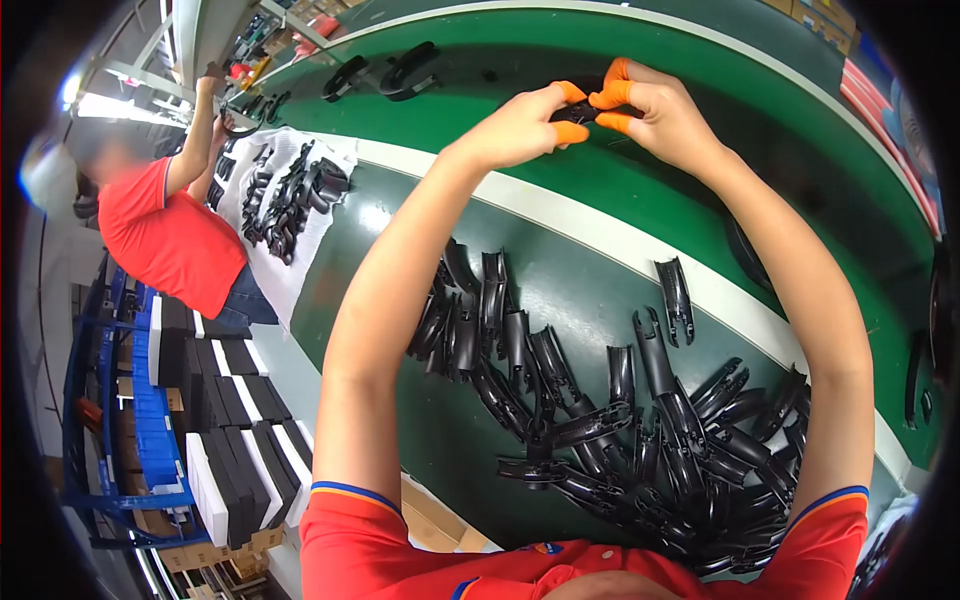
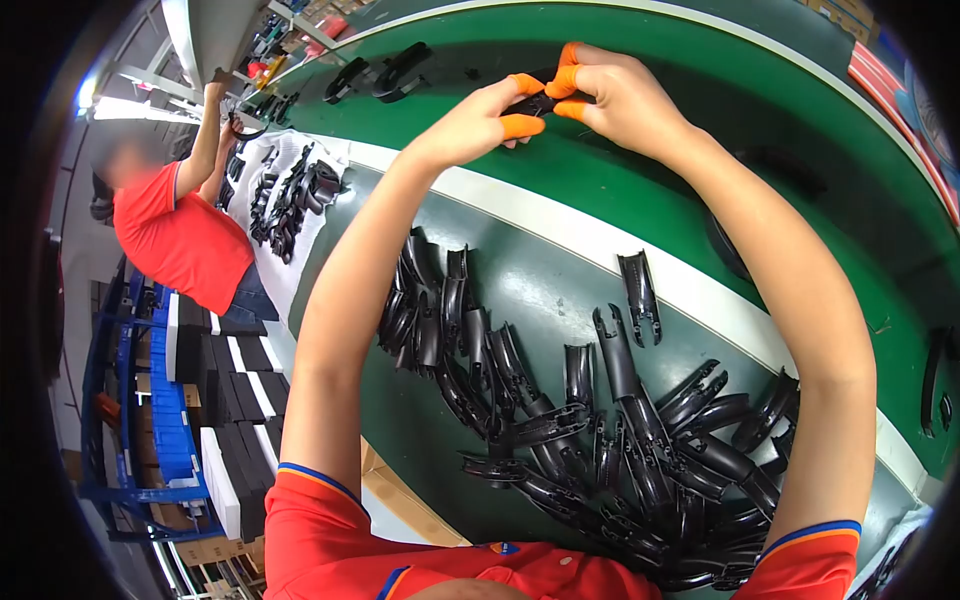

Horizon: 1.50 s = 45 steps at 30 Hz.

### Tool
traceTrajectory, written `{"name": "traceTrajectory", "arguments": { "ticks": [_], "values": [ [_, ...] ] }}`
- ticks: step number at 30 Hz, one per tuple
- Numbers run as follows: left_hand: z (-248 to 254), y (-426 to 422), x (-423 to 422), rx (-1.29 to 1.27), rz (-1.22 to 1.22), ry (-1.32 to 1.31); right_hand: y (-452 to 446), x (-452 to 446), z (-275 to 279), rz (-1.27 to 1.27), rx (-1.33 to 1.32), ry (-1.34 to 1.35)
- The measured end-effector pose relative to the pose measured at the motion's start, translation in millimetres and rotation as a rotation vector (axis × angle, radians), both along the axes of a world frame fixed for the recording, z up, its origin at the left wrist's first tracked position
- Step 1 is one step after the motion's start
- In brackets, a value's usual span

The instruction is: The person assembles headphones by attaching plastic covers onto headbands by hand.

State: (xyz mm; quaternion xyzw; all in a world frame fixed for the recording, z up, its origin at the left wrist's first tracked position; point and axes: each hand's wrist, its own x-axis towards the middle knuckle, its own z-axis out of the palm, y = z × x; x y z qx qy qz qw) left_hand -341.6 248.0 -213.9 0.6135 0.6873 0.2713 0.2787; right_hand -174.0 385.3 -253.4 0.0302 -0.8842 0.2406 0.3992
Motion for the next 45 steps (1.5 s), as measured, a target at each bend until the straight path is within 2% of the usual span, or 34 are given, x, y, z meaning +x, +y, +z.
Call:
{"name": "traceTrajectory", "arguments": {
  "ticks": [1, 3, 5, 7, 8, 10, 11, 13, 14, 18, 19, 21, 31, 33, 35, 37, 40, 41, 43, 44, 45],
  "values": [
    [-3.0, 0.0, 0.8, 0.003, 0.004, 0.006, 1.0, 0.4, 0.8, -0.019, 0.027, -0.037],
    [-10.2, -0.1, 0.5, 0.171, 0.003, 0.217, 2.7, 0.1, 2.0, -0.007, 0.122, -0.014],
    [-10.2, -1.7, 0.4, 0.216, -0.005, 0.247, -2.0, 2.9, 6.5, -0.002, 0.213, 0.007],
    [-8.5, -4.5, 1.9, 0.247, 0.081, 0.300, -5.9, 7.9, 11.1, 0.067, 0.038, -0.002],
    [-6.7, -4.4, 4.3, 0.249, 0.079, 0.299, -6.3, 6.0, 10.7, 0.064, 0.039, -0.003],
    [-3.8, -3.7, 8.6, 0.256, 0.096, 0.549, -5.9, 0.7, 7.6, 0.019, -0.346, -0.124],
    [-3.5, -4.9, 11.1, 0.255, 0.094, 0.548, -3.5, -1.1, 7.7, 0.016, -0.347, -0.125],
    [-2.9, -6.5, 13.4, 0.295, 0.078, 0.648, 0.6, -4.7, 9.9, 0.079, -0.598, -0.265],
    [-7.6, -7.1, 9.5, 0.383, 0.025, 0.656, -0.1, -5.5, 9.8, 0.076, -0.600, -0.264],
    [-12.6, -9.5, 7.7, 0.322, 0.023, 0.573, -5.0, -12.9, 2.6, 0.087, -0.268, -0.126],
    [-15.4, -8.1, 7.7, 0.323, 0.014, 0.572, -8.3, -11.9, 7.3, 0.121, -0.242, -0.176],
    [-22.7, -9.1, 7.2, 0.370, 0.025, 0.667, -7.4, -12.5, 7.8, 0.128, -0.273, -0.267],
    [-23.3, -4.9, 11.6, 0.344, -0.003, 0.760, -13.2, -9.9, 9.8, 0.173, -0.341, -0.256],
    [-27.1, -3.8, 12.9, 0.316, -0.064, 0.815, -13.1, -7.5, 11.6, 0.190, -0.244, -0.407],
    [-25.4, -2.3, 19.1, 0.305, -0.029, 0.814, -12.4, -8.5, 11.0, 0.203, -0.286, -0.369],
    [-24.6, -1.0, 23.6, 0.279, 0.059, 0.748, -11.9, -10.1, 11.2, 0.007, -0.280, -0.439],
    [-33.0, -1.2, 23.0, 0.374, 0.042, 0.637, -6.3, -3.5, 10.1, 0.016, -0.271, -0.367],
    [-22.8, -6.3, 33.8, 0.266, 0.051, 0.583, -5.5, -0.6, 8.4, 0.033, -0.309, -0.347],
    [-30.1, -7.2, 25.5, 0.343, -0.113, 0.490, 6.8, 6.9, 0.5, 0.063, -0.161, -0.399],
    [-18.6, -13.8, 25.7, 0.336, -0.207, 0.533, 6.9, 15.9, 2.6, 0.059, -0.242, -0.507],
    [-18.5, -16.1, 13.7, 0.540, -0.317, 0.609, -0.6, 29.1, 13.9, -0.020, -0.239, -0.557]
  ]
}}
